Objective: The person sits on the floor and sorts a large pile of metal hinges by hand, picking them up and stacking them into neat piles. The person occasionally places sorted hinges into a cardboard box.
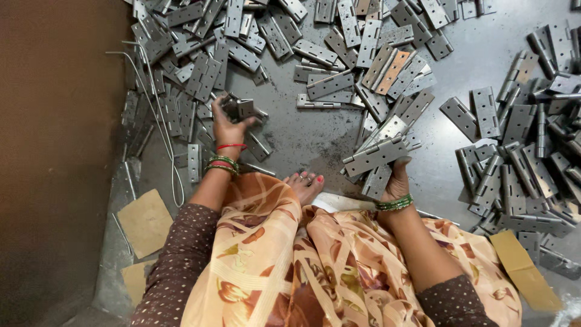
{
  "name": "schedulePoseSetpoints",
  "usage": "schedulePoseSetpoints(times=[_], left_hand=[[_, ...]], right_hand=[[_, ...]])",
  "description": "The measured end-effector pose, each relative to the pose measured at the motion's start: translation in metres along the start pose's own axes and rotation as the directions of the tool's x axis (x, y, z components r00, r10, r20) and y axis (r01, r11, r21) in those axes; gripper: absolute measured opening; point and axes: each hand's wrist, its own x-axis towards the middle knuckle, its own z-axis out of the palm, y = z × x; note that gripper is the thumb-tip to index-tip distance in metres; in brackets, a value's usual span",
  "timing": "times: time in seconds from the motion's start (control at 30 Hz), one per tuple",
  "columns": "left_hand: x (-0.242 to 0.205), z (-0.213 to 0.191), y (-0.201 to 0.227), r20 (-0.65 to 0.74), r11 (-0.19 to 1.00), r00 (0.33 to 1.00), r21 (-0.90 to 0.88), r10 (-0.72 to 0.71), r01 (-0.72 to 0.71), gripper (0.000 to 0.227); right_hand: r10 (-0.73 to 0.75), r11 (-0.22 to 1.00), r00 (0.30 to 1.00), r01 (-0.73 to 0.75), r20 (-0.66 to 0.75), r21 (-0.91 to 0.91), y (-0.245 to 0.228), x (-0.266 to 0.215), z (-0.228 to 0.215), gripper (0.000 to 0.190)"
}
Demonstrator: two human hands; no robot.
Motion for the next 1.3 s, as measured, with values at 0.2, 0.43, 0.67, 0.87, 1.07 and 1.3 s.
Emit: schedulePoseSetpoints(times=[0.2,0.43,0.67,0.87,1.07,1.3], left_hand=[[-0.017,-0.001,0.004,-0.038,0.964,0.964,0.047,0.262,-0.26,0.08],[-0.015,0.005,0.003,-0.066,0.993,0.993,0.077,0.1,-0.095,0.06],[-0.005,-0.008,-0.003,-0.016,0.956,0.978,0.214,0.207,-0.199,0.059],[-0.018,-0.008,-0.011,-0.095,0.967,0.965,0.091,0.244,-0.236,0.057],[-0.012,-0.005,-0.012,-0.075,0.975,0.975,0.086,0.211,-0.204,0.056],[-0.01,-0.007,-0.032,-0.046,0.97,0.982,0.165,0.185,-0.176,0.055]], right_hand=[[0.008,1.0,0.999,-0.008,-0.038,-0.009,0.001,-0.002,-0.003,0.069],[0.015,1.0,1.0,-0.015,-0.024,0.003,0.0,0.0,-0.009,0.065],[0.026,0.999,0.999,-0.025,-0.025,0.023,0.004,-0.004,0.015,0.064],[0.058,0.998,0.998,-0.059,-0.002,-0.026,0.005,-0.011,0.014,0.066],[0.087,0.995,0.996,-0.088,0.022,0.049,0.003,-0.008,-0.001,0.063],[0.054,0.999,0.998,-0.054,0.035,0.0,0.004,-0.002,-0.008,0.065]])
